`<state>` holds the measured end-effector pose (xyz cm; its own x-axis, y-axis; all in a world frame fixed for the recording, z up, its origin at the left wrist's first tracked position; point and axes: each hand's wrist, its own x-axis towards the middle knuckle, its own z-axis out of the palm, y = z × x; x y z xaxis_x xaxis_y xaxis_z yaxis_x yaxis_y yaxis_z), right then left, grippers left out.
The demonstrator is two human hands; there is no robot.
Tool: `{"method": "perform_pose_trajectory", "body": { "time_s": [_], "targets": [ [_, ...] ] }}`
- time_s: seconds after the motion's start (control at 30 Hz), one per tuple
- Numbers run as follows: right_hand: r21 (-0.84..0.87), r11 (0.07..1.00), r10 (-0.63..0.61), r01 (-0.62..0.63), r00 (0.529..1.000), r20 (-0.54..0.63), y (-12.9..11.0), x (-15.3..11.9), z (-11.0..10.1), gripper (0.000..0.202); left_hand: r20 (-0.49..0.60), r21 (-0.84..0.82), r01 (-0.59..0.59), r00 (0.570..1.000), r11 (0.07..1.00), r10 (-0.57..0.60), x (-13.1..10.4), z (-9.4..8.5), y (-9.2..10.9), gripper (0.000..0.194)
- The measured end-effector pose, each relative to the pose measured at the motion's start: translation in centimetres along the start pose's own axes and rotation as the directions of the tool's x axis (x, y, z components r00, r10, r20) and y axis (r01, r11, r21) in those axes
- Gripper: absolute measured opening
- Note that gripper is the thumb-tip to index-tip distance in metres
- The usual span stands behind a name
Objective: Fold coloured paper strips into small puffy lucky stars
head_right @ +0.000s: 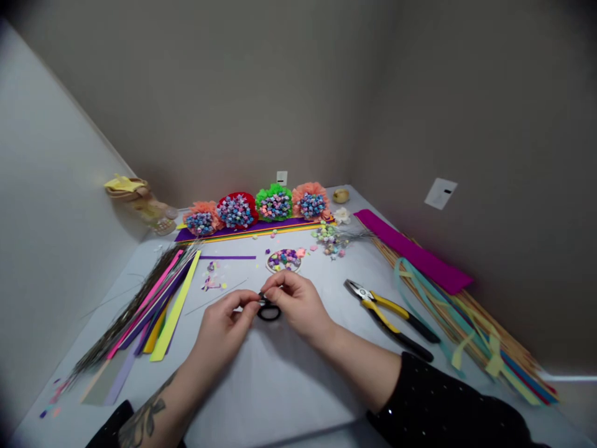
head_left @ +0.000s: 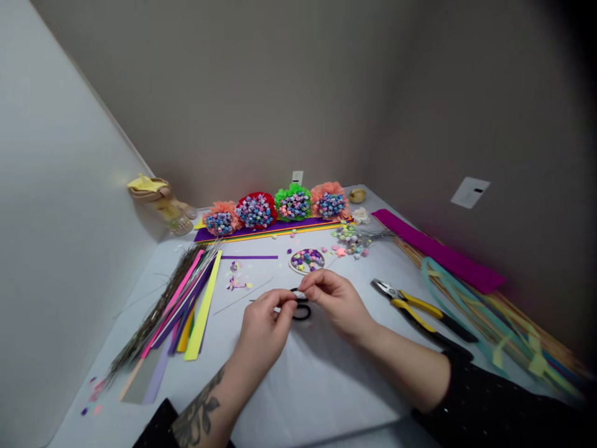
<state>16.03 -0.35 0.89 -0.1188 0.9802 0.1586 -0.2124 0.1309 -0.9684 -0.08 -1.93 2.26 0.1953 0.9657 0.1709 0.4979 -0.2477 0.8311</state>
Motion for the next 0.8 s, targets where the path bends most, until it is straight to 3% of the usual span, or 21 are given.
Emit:
{"method": "perform_pose_trajectory", "body": {
  "time_s": [0.13,0.33,0.67,0.8],
  "targets": [
    [0.058,0.998,-0.001,0.000,1.000,0.011,0.1,-0.2,0.1,0.010,-0.040,0.148,-0.144,0.988,0.978,0.152,-0.2,-0.1,-0.1,0.012],
    [0.174,0.985,-0.006,0.005,1.000,0.005,0.5,-0.4,0.3,0.009,-0.025,0.254,-0.359,0.926,0.898,0.377,-0.4,-0.3,-0.2,0.012],
    [0.242,0.967,0.075,-0.076,0.997,0.013,1.0,-0.2,0.1,0.017,0.117,0.357,-0.431,0.901,0.829,0.418,-0.7,-0.5,-0.3,0.020],
    [0.293,0.952,0.086,-0.086,0.996,0.012,0.9,0.0,0.0,0.019,0.113,0.271,-0.394,0.919,0.878,0.378,-0.6,-0.6,-0.2,0.020]
  ]
}}
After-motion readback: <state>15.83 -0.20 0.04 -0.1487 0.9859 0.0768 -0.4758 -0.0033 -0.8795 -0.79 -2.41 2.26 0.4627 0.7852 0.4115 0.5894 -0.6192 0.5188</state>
